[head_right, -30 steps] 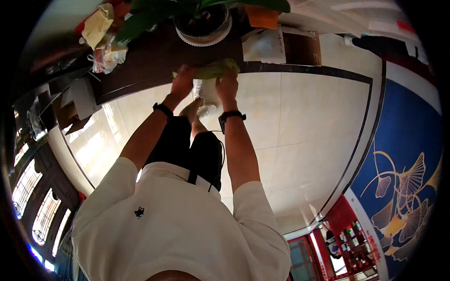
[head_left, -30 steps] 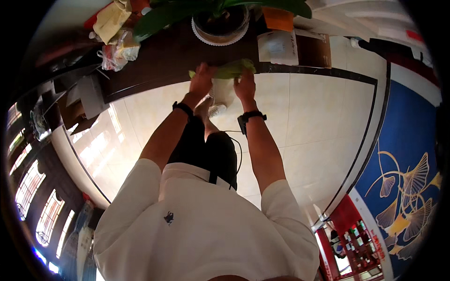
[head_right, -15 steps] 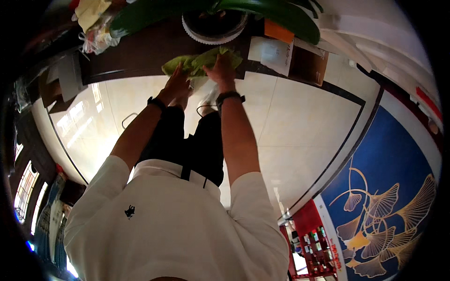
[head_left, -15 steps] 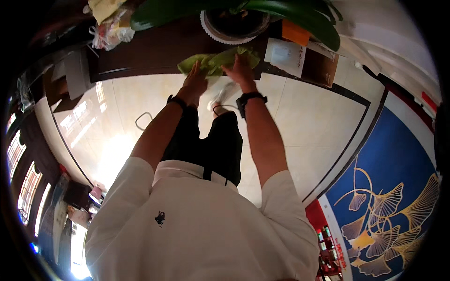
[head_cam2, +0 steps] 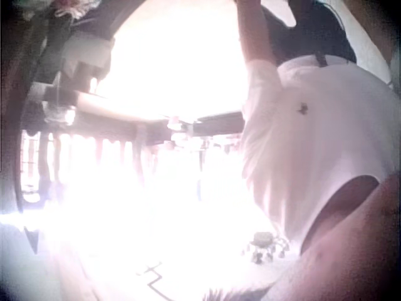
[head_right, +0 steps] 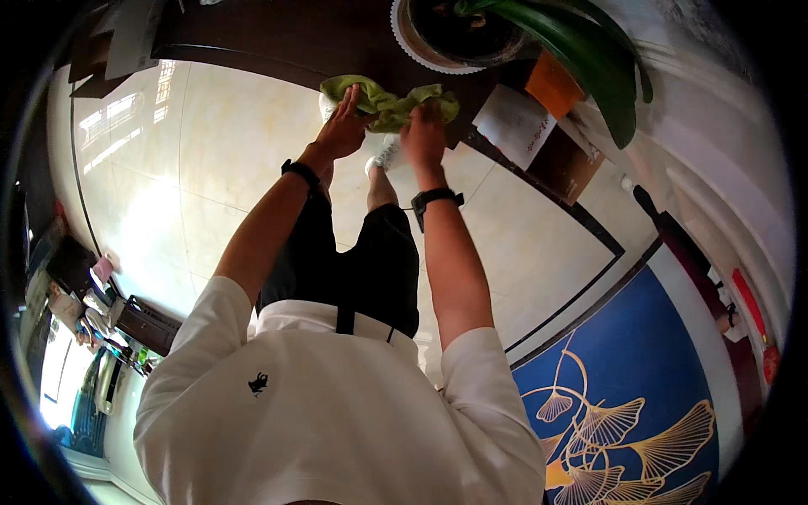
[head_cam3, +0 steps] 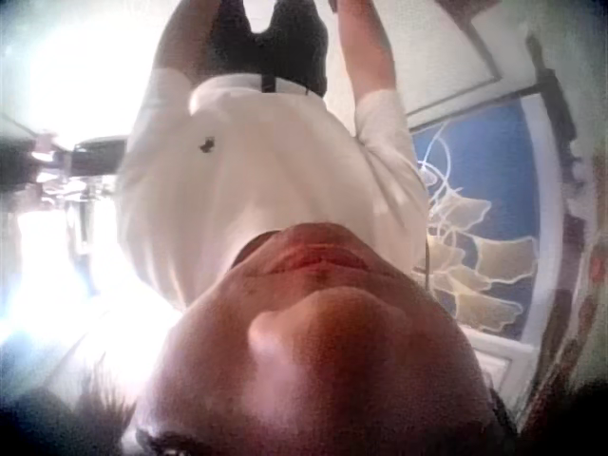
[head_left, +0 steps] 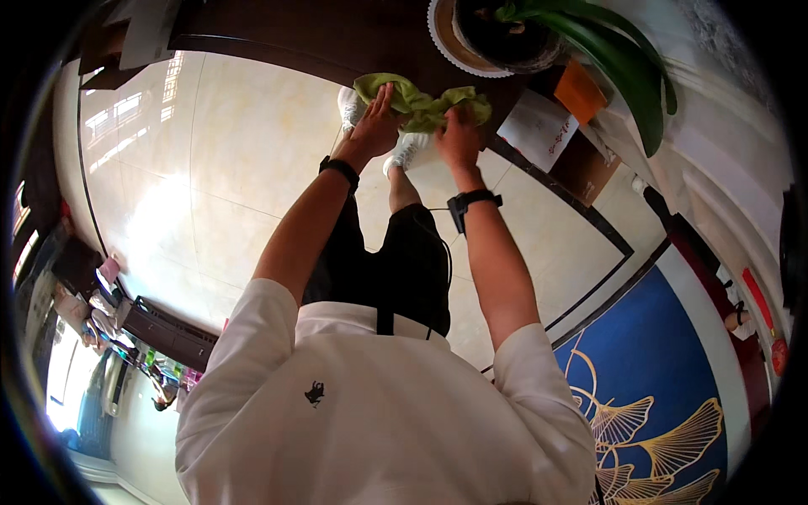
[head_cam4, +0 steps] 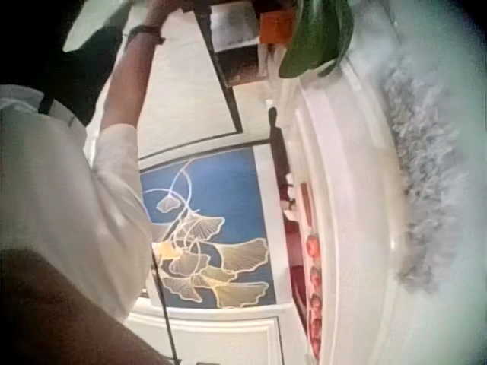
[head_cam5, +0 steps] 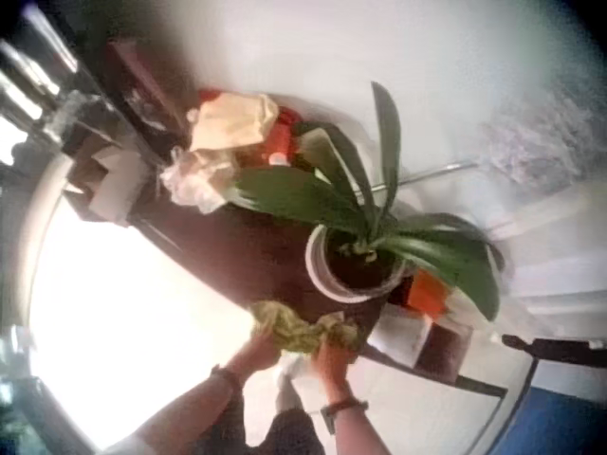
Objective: The person wipes a table, a white surface near a wall, a plant pot, and the headboard of a bed with a cloth.
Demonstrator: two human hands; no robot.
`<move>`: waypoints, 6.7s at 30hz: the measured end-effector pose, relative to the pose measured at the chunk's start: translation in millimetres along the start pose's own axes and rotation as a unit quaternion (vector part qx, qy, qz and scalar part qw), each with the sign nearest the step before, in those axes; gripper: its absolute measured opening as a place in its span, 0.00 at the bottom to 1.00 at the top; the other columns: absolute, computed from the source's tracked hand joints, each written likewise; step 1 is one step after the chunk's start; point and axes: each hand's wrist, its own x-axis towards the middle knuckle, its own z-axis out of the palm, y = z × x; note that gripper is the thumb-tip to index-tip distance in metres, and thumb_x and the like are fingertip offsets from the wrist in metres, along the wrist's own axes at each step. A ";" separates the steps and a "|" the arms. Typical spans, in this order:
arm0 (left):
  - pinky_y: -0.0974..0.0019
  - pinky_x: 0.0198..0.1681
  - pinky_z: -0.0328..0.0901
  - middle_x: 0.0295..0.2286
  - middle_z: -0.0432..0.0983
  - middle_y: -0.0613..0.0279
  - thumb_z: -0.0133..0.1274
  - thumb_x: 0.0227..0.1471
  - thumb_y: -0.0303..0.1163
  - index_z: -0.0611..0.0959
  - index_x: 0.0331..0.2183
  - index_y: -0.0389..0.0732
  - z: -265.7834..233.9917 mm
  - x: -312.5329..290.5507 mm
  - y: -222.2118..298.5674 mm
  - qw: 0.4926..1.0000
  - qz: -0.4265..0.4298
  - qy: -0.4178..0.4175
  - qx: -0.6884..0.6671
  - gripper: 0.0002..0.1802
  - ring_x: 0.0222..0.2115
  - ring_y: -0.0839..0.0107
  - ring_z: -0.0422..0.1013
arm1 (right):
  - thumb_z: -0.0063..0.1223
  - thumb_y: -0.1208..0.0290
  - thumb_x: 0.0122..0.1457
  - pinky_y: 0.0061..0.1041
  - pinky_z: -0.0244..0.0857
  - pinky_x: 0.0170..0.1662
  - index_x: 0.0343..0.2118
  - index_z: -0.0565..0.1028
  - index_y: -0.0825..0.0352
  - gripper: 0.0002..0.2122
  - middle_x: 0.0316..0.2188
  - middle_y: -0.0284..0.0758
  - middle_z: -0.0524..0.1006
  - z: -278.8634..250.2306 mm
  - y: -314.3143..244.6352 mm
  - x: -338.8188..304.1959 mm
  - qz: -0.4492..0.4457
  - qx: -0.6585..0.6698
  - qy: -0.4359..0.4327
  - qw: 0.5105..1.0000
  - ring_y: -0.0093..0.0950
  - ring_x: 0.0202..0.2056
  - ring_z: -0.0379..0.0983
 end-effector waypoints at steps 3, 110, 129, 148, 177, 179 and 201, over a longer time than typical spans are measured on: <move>0.50 0.65 0.46 0.63 0.38 0.33 0.45 0.51 0.27 0.77 0.51 0.46 -3.1 0.2 -6.6 0.999 -0.013 0.009 -0.046 0.24 0.64 0.41 0.42 | 0.58 0.73 0.48 0.45 0.64 0.53 0.38 0.69 0.65 0.14 0.45 0.49 0.73 9.7 -31.3 -14.1 -0.013 0.071 -0.040 0.997 0.51 0.57 0.61; 0.58 0.39 0.63 0.27 0.73 0.57 0.49 0.39 0.23 0.77 0.31 0.39 -24.9 27.0 -143.6 0.854 -0.085 0.225 -0.461 0.11 0.35 0.59 0.70 | 0.62 0.66 0.48 0.49 0.62 0.50 0.47 0.65 0.73 0.26 0.48 0.53 0.58 34.8 -115.8 139.9 -0.118 -0.053 -0.444 0.887 0.56 0.48 0.61; 0.50 0.66 0.42 0.63 0.44 0.41 0.46 0.49 0.21 0.59 0.57 0.32 -110.8 23.4 -282.1 0.863 -0.353 0.360 -0.005 0.33 0.65 0.49 0.41 | 0.57 0.53 0.53 0.47 0.67 0.47 0.46 0.70 0.70 0.25 0.45 0.55 0.65 87.7 -298.0 241.9 -0.073 -0.025 -0.377 0.923 0.56 0.46 0.69; 0.59 0.68 0.39 0.65 0.47 0.66 0.51 0.49 0.29 0.69 0.53 0.44 9.9 37.7 -76.1 0.977 -0.002 0.105 -0.188 0.27 0.65 0.71 0.45 | 0.64 0.65 0.44 0.46 0.61 0.51 0.44 0.74 0.68 0.23 0.45 0.47 0.73 39.0 -100.6 91.5 -0.147 -0.075 -0.416 0.894 0.48 0.47 0.66; 0.47 0.67 0.40 0.64 0.47 0.61 0.46 0.53 0.24 0.64 0.56 0.41 41.0 3.5 -26.5 0.968 -0.060 0.115 -0.214 0.28 0.66 0.63 0.43 | 0.51 0.74 0.54 0.57 0.52 0.57 0.41 0.75 0.60 0.11 0.48 0.44 0.69 6.8 -19.1 58.4 -0.334 -0.118 -0.193 0.915 0.44 0.54 0.64; 0.46 0.67 0.41 0.65 0.45 0.65 0.49 0.52 0.27 0.62 0.58 0.44 59.5 -7.7 -4.2 0.974 -0.023 0.057 -0.220 0.32 0.66 0.66 0.41 | 0.50 0.73 0.55 0.53 0.57 0.54 0.40 0.76 0.56 0.10 0.47 0.42 0.69 -12.3 2.7 42.1 -0.323 -0.186 -0.279 0.885 0.42 0.54 0.64; 0.53 0.64 0.47 0.64 0.34 0.36 0.50 0.46 0.21 0.45 0.64 0.34 -3.5 11.8 -116.8 0.855 -0.321 0.382 -0.138 0.48 0.65 0.46 0.36 | 0.62 0.82 0.43 0.43 0.61 0.48 0.41 0.73 0.68 0.19 0.44 0.43 0.66 59.6 -159.1 136.0 -0.309 0.038 -0.212 0.926 0.46 0.47 0.63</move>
